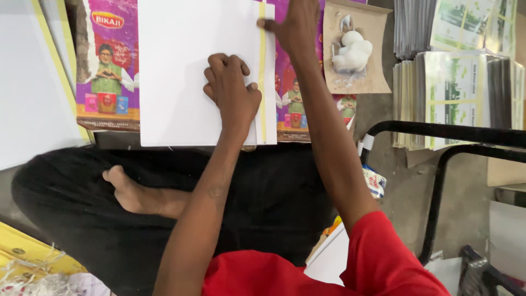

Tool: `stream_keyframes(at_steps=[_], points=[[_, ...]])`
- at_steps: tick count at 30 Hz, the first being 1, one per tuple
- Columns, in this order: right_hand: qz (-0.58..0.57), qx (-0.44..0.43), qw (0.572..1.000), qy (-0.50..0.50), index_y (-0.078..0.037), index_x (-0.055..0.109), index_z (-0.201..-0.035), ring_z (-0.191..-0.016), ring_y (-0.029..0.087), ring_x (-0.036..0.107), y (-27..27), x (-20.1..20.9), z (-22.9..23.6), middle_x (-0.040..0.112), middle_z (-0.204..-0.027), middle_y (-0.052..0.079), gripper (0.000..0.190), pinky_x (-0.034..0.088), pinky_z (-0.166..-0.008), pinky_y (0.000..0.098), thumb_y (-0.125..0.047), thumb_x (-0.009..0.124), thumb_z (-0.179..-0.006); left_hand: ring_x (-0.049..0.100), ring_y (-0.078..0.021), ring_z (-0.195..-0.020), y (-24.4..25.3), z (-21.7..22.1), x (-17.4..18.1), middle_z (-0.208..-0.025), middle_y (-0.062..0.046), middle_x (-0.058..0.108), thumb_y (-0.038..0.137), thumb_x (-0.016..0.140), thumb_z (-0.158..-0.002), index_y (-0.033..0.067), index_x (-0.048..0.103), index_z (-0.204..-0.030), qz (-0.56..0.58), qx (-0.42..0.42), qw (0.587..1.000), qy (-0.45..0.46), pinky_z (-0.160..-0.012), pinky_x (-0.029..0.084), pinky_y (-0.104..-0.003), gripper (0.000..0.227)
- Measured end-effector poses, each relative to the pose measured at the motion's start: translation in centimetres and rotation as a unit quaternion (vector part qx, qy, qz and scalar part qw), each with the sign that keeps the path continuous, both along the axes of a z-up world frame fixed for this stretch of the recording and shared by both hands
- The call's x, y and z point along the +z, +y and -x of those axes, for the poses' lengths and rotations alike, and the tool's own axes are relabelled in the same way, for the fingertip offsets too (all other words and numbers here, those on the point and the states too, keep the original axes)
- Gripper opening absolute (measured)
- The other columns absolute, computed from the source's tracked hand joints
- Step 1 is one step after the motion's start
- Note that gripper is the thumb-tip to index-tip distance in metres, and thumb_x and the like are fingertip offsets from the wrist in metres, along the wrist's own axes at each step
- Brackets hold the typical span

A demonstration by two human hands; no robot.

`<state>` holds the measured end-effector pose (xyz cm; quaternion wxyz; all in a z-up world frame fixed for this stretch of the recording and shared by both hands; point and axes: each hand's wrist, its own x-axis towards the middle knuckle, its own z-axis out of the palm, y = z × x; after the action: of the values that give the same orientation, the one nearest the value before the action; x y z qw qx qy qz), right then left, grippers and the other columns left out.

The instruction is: The person sits on the floor and repeatedly applies glue to the spine of a stack of white paper sheets using a small white stick. They press the glued edge to secure the sheets together.

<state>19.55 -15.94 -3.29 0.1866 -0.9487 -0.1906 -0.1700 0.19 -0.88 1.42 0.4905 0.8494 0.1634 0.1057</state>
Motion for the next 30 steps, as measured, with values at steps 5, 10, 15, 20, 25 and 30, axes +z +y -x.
stream_keyframes(at_steps=[5, 10, 15, 20, 25, 30], points=[[0.066, 0.002, 0.998, 0.018, 0.005, 0.01, -0.16, -0.155, 0.045, 0.015, -0.8, 1.9, 12.0, 0.014, -0.167, 0.028, 0.146, 0.014, -0.128, 0.0554, -0.037, 0.105, -0.057, 0.043, -0.0272, -0.108, -0.2, 0.1, -0.8, -0.114, -0.008, 0.042, 0.002, 0.082, -0.068, 0.0108, 0.053, -0.089, 0.002, 0.01, 1.0, -0.022, -0.086, 0.031, -0.043, 0.038], [-0.017, 0.011, 0.997, 0.07, 0.003, 0.007, -0.161, -0.16, 0.041, 0.01, -0.6, 5.0, 22.6, 0.009, -0.17, 0.024, 0.146, 0.014, -0.132, 0.0534, -0.034, 0.101, -0.057, 0.044, -0.028, -0.109, -0.4, 0.0, -1.4, -0.115, -0.008, 0.043, 0.0, 0.078, -0.064, 0.0116, 0.053, -0.089, -0.026, 0.022, 0.999, -0.041, -0.086, 0.032, -0.043, 0.037], [0.006, -0.032, 0.998, 0.055, 0.002, 0.009, -0.162, -0.16, 0.04, 0.01, 0.3, 6.3, 27.4, 0.011, -0.171, 0.023, 0.138, 0.015, -0.128, 0.0548, -0.035, 0.1, -0.065, 0.044, -0.0299, -0.112, -0.8, 0.0, -3.0, -0.117, -0.009, 0.044, 0.002, 0.076, -0.066, 0.0109, 0.056, -0.091, -0.033, 0.017, 0.999, -0.038, -0.088, 0.033, -0.045, 0.034], [-0.05, 0.005, 0.998, 0.04, -0.005, 0.006, -0.163, -0.161, 0.037, 0.011, 0.4, 8.0, 28.5, 0.012, -0.172, 0.021, 0.134, 0.014, -0.13, 0.0533, -0.025, 0.097, -0.066, 0.044, -0.031, -0.122, 0.3, -1.3, -4.4, -0.127, -0.008, 0.047, 0.005, 0.072, -0.082, 0.0148, 0.065, -0.1, -0.015, -0.023, 1.0, 0.01, -0.1, 0.034, -0.052, 0.022], [-0.237, 0.055, 0.97, 0.015, -0.014, -0.003, -0.168, -0.164, 0.034, 0.016, -0.4, 8.6, 32.0, 0.018, -0.175, 0.017, 0.131, 0.015, -0.135, 0.0493, -0.01, 0.092, -0.079, 0.041, -0.0364, -0.135, 8.9, 1.2, -4.7, -0.145, -0.016, 0.043, 0.027, 0.085, -0.086, 0.0071, 0.056, -0.136, -0.04, 0.057, 0.992, -0.109, -0.107, 0.038, -0.055, 0.061], [-0.337, 0.053, 0.937, 0.071, -0.013, -0.004, -0.169, -0.158, 0.034, 0.042, 0.3, 7.8, 33.8, 0.035, -0.172, 0.018, 0.113, 0.033, -0.132, 0.0448, 0.001, 0.079, -0.094, 0.043, -0.0423, -0.125, 17.3, 5.2, -3.2, -0.136, -0.026, 0.043, 0.043, 0.102, -0.071, -0.0023, 0.057, -0.123, -0.135, 0.048, 0.989, 0.044, -0.102, 0.042, -0.057, 0.082]])
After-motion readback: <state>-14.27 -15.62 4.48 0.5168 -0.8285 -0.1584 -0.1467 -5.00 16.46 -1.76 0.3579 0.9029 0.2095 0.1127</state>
